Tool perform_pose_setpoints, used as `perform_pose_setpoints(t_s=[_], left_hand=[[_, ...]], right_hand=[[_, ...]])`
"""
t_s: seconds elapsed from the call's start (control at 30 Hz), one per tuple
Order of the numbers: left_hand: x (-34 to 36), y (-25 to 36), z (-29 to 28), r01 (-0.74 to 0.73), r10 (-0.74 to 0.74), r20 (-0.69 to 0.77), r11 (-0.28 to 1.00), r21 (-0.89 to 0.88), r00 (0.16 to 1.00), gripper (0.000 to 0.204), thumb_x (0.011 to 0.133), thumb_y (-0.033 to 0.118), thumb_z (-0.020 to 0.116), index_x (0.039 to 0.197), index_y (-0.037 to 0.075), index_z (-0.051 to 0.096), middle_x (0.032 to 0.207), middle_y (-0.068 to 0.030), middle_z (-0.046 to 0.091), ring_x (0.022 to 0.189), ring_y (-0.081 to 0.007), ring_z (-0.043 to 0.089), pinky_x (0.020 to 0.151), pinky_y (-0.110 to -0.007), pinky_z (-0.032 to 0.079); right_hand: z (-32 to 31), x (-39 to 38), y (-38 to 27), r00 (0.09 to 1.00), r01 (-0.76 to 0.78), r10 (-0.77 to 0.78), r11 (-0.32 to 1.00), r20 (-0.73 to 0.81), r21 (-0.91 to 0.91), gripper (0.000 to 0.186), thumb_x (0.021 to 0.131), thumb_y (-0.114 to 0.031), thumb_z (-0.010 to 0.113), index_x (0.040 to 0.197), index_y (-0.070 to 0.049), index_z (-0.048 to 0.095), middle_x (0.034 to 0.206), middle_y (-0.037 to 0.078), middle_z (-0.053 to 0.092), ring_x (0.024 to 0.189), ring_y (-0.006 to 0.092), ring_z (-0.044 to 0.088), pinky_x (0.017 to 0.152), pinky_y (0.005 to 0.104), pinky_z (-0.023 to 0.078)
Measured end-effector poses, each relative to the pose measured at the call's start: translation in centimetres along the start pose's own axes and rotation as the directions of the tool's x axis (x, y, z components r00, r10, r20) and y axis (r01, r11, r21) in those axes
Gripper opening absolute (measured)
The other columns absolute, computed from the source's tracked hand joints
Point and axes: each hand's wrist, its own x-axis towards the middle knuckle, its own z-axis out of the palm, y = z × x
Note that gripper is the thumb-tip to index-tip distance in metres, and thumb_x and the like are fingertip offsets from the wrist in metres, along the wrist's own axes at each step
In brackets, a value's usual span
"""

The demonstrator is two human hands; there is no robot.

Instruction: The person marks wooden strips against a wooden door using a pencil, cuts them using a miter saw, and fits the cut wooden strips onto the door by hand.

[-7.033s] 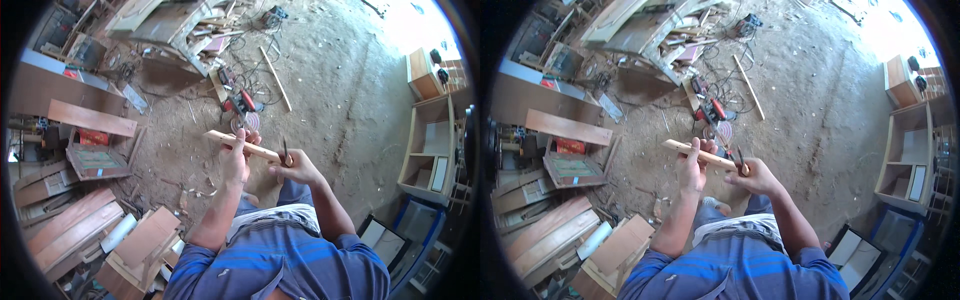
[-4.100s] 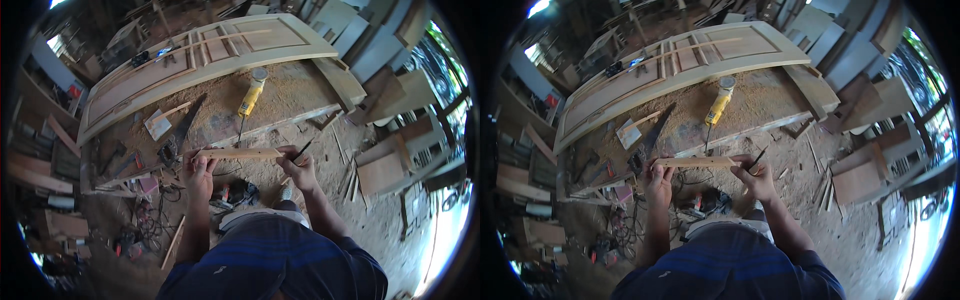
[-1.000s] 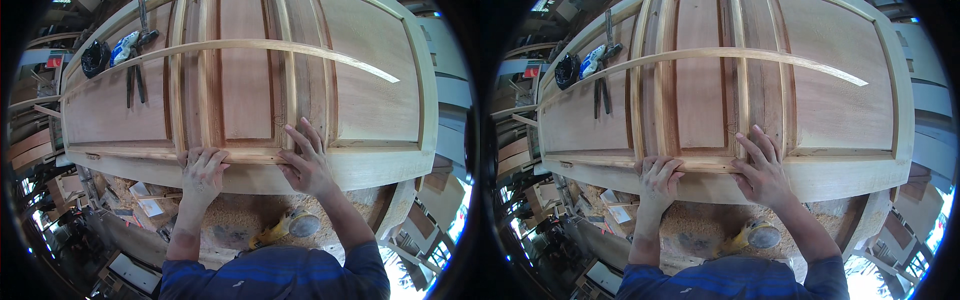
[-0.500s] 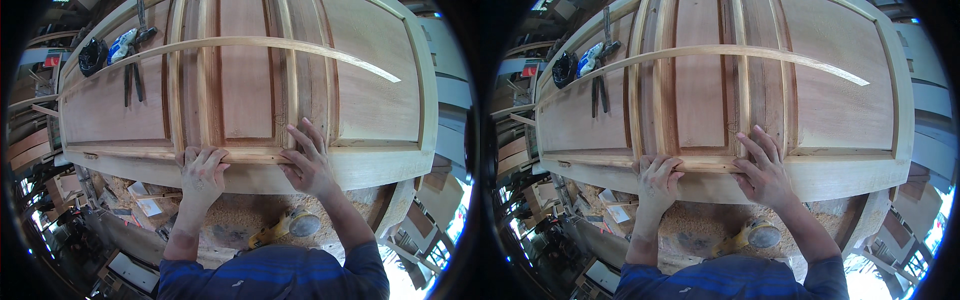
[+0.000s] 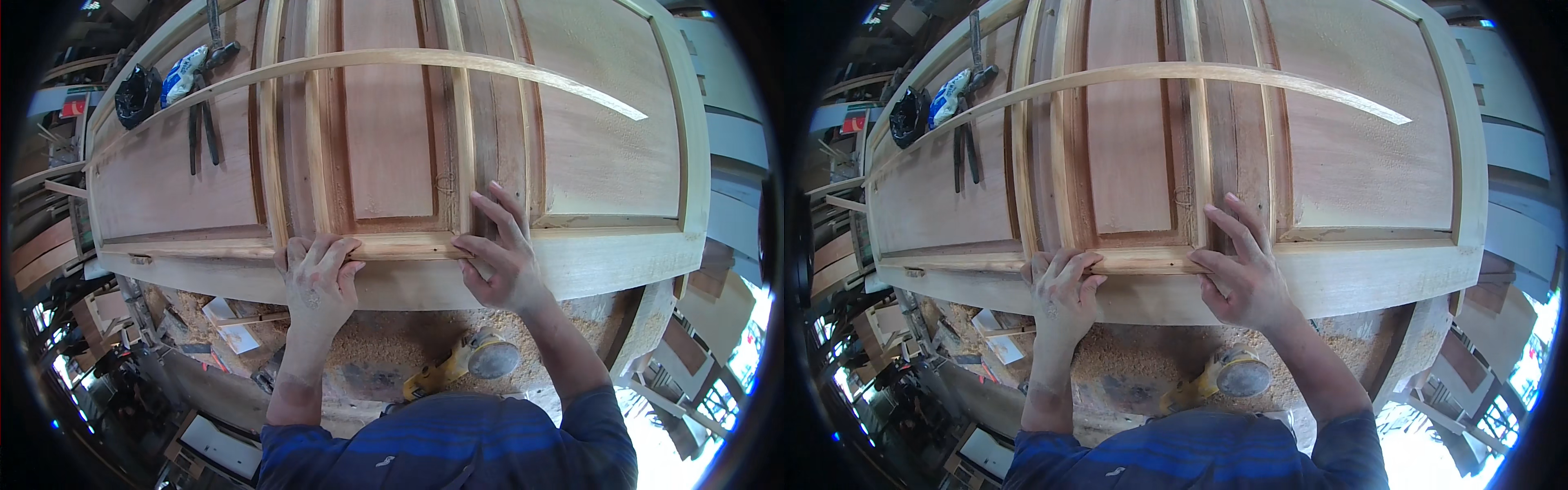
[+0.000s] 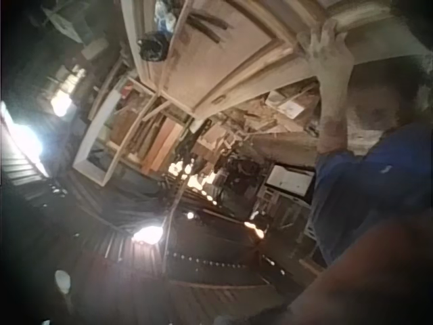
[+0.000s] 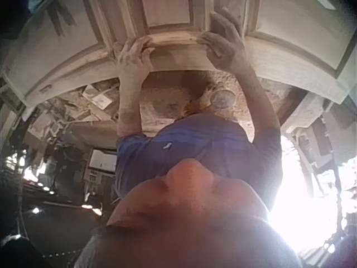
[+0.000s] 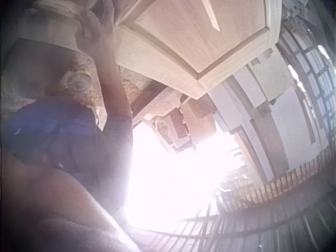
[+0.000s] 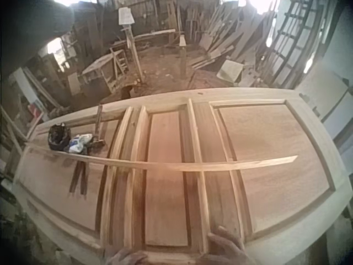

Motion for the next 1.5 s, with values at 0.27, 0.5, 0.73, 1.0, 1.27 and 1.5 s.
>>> perform_pose_setpoints(t_s=[0.27,0.5,0.73,1.0,1.27,1.5], left_hand=[[0.2,0.0,-0.1,-0.013,0.013,0.014,1.0,-0.002,1.0,0.027,0.083,0.02,0.081,0.11,0.018,0.076,0.108,-0.0004,0.072,0.104,-0.0295,0.06,0.099,-0.047,0.039],[-0.1,0.8,-0.4,-0.006,0.005,0.028,0.999,0.045,1.0,0.028,0.084,0.018,0.079,0.112,0.016,0.075,0.113,-0.0028,0.072,0.108,-0.0306,0.062,0.102,-0.049,0.04],[-0.7,5.1,3.2,-0.15,0.13,-0.086,0.938,-0.313,0.988,0.033,0.091,0.012,0.076,0.124,0.008,0.07,0.121,-0.0092,0.07,0.115,-0.0328,0.066,0.102,-0.047,0.051],[-0.4,3.1,5.7,-0.183,0.127,-0.156,0.888,-0.422,0.979,0.03,0.093,0.015,0.076,0.122,0.012,0.071,0.112,-0.007,0.072,0.106,-0.0319,0.068,0.096,-0.047,0.052],[-0.2,3.4,5.6,-0.172,0.115,-0.155,0.883,-0.437,0.981,0.027,0.093,0.016,0.076,0.119,0.013,0.071,0.109,-0.0062,0.072,0.101,-0.0317,0.067,0.093,-0.047,0.051],[-0.2,3.4,5.7,-0.152,0.104,-0.13,0.887,-0.437,0.986,0.027,0.092,0.015,0.076,0.119,0.014,0.071,0.109,-0.0058,0.071,0.102,-0.0308,0.067,0.093,-0.048,0.05]], right_hand=[[-0.1,0.3,-0.1,0.999,0.003,-0.002,1.0,0.049,-0.026,0.029,0.077,-0.008,0.078,0.106,-0.012,0.08,0.168,0.016,0.042,0.161,0.0455,0.027,0.128,0.0601,0.033],[0.1,0.7,-0.7,0.998,-0.006,0.012,0.997,0.064,-0.08,0.029,0.077,-0.011,0.082,0.106,-0.013,0.08,0.169,0.017,0.041,0.16,0.0467,0.028,0.128,0.0607,0.032],[0.5,0.6,-1.1,1.0,0.01,-0.008,0.995,0.018,-0.099,0.029,0.074,-0.01,0.084,0.103,-0.01,0.081,0.166,0.02,0.045,0.159,0.049,0.029,0.127,0.0598,0.034],[1.0,0.8,-1.3,1.0,0.018,-0.016,0.996,0.019,-0.088,0.026,0.076,-0.009,0.084,0.102,-0.007,0.081,0.167,0.02,0.043,0.16,0.0475,0.029,0.127,0.0593,0.033],[1.1,0.6,-1.2,1.0,0.019,-0.019,0.993,-0.001,-0.113,0.026,0.075,-0.011,0.085,0.101,-0.007,0.081,0.167,0.02,0.044,0.158,0.0466,0.033,0.126,0.0586,0.033],[1.1,0.7,-1.4,1.0,0.019,-0.018,0.992,0.008,-0.128,0.027,0.074,-0.01,0.085,0.1,-0.006,0.08,0.166,0.021,0.044,0.158,0.0467,0.034,0.125,0.0587,0.034]])
